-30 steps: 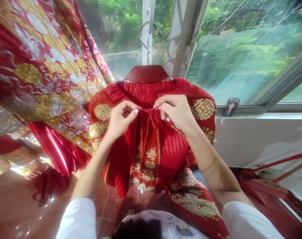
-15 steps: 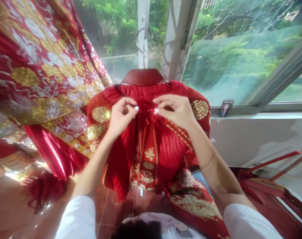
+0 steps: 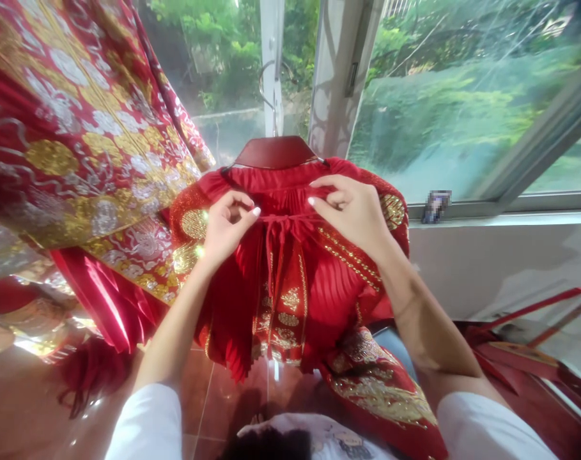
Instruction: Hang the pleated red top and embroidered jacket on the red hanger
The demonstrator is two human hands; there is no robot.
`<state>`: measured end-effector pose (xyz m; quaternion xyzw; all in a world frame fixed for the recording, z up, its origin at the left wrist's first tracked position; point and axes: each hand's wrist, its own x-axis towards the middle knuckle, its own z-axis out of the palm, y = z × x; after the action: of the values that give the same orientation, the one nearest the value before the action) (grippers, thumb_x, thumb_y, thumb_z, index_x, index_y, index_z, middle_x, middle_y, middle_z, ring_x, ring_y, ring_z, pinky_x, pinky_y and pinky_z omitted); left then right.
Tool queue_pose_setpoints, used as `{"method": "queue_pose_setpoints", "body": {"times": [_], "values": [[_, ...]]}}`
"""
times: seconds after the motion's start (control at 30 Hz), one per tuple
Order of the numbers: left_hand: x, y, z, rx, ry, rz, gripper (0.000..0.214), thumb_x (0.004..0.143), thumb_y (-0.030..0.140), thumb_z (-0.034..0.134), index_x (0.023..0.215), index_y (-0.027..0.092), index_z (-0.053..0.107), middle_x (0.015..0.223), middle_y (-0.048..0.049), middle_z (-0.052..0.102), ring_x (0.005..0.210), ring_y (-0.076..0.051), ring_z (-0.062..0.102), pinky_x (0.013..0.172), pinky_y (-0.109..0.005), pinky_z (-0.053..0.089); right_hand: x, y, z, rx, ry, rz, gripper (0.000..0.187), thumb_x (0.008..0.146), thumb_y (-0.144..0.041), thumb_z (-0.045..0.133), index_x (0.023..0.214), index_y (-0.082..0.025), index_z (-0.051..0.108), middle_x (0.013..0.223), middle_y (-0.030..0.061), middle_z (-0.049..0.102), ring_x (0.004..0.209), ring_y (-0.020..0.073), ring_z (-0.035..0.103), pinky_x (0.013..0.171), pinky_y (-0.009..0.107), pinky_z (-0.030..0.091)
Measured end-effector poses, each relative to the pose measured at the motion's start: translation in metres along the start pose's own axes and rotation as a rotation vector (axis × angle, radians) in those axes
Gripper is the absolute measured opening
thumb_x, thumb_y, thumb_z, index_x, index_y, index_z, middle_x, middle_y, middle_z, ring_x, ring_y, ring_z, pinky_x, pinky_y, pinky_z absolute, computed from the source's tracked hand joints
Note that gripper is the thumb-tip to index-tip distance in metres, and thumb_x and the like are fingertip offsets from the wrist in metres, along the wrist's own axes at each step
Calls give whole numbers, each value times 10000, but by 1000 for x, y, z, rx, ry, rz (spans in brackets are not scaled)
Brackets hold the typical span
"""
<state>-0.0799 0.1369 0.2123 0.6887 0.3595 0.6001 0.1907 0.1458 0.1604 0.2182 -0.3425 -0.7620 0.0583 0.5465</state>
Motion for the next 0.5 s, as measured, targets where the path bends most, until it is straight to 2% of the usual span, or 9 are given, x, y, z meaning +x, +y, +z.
{"method": "queue_pose_setpoints", "body": {"times": [0.1, 0.2, 0.3, 0.37, 0.43, 0.5], "values": [[-4, -5, -3, 42, -5, -3, 170, 780, 295, 678, 807, 211, 532, 514, 75, 464, 417, -62, 355, 429, -217, 254, -2, 7, -1, -103, 52, -38, 146, 813, -245, 620, 935, -198, 686, 426, -93, 355, 433, 85, 358, 599, 269, 408], [-10, -6, -11, 234, 13, 84, 138, 807, 314, 659, 846, 209, 577, 544, 52, 551, 451, -85, 446, 471, -228, 330, -8, 12, 1, -170, 132, -78, 151, 830, -267, 610, 945, -219, 697, 490, -55, 502, 468, 106, 461, 594, 276, 440], [-1, 4, -34, 529, 42, 350, 110, 808, 300, 665, 893, 231, 661, 788, -14, 701, 692, -149, 600, 693, -296, 467, -20, 13, -6, -279, 300, -119, 220, 875, -258, 553, 1045, -250, 692, 783, 32, 696, 694, 184, 634, 733, 351, 516], [15, 12, -56, 663, 71, 472, 140, 777, 305, 701, 908, 256, 691, 926, -22, 721, 860, -193, 611, 864, -363, 460, -30, 16, -14, -406, 415, -124, 273, 882, -253, 544, 1122, -252, 674, 1039, 85, 706, 969, 260, 648, 913, 449, 494], [36, 15, -80, 706, 66, 433, 257, 730, 354, 750, 966, 269, 699, 992, -18, 714, 968, -227, 590, 934, -392, 432, -36, 24, -23, -506, 447, -111, 333, 875, -273, 563, 1196, -242, 645, 1219, 109, 649, 1159, 312, 576, 1014, 527, 431], [52, 11, -98, 648, -27, 281, 346, 699, 444, 762, 983, 254, 704, 971, -27, 711, 971, -244, 591, 889, -375, 451, -38, 36, -30, -498, 376, -99, 375, 892, -281, 539, 1258, -237, 612, 1275, 111, 623, 1197, 307, 563, 1019, 524, 436]]}}
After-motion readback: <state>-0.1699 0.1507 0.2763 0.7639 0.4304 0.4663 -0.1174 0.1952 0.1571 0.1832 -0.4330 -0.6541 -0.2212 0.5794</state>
